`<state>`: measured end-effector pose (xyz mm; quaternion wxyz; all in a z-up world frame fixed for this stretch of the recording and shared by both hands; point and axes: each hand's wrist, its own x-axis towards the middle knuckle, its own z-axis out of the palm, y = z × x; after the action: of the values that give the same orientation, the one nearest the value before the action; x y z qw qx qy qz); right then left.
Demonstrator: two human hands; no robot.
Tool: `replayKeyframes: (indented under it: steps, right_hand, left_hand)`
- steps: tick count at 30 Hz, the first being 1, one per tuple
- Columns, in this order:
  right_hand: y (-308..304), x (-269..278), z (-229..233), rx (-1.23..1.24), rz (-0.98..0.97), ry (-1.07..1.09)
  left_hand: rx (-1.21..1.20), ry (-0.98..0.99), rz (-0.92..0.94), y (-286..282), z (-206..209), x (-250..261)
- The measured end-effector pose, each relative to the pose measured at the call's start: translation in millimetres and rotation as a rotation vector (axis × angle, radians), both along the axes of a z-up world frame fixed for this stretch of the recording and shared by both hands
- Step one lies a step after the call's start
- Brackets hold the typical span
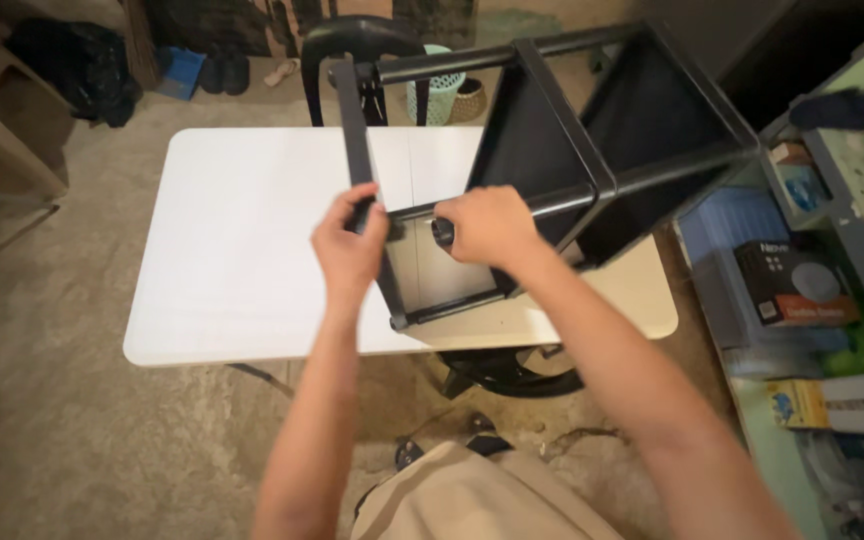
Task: The person disassembles a black plastic three-tier shelf on a white table, then reassembles it by inserting legs into the trays and stacking the tiers. The person handles trays and legs by hand, placing components on the table and reconfiguring the shelf into its original form.
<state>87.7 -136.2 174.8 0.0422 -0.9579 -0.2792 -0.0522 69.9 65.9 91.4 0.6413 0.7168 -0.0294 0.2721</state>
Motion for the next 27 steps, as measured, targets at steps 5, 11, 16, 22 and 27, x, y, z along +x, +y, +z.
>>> replayKeyframes:
  steps: [5, 11, 16, 22, 27]
  right_hand:
    - [7.6, -10.9, -20.9, 0.198, 0.020, -0.354]
    - [-4.7, -43.4, -30.1, 0.347, 0.107, -0.660]
    - [-45.9, -45.9, -82.2, 0.465, 0.145, -0.856]
    - [-59.2, -56.1, -185.1, 0.453, 0.168, -0.295]
    - [-45.5, -64.9, -218.0, 0.312, 0.118, -0.112]
  left_hand:
    - [-0.176, 0.019, -0.002, -44.8, -21.2, -19.6]
    - [0.219, 0.120, 0.058, -51.5, -55.5, -47.4]
    - [0.365, 0.378, 0.057, -50.1, -125.9, -47.5]
    - [0.414, 0.425, 0.051, -54.4, -186.0, -41.1]
    - [0.468, 0.397, 0.106, -53.6, -173.8, -33.1]
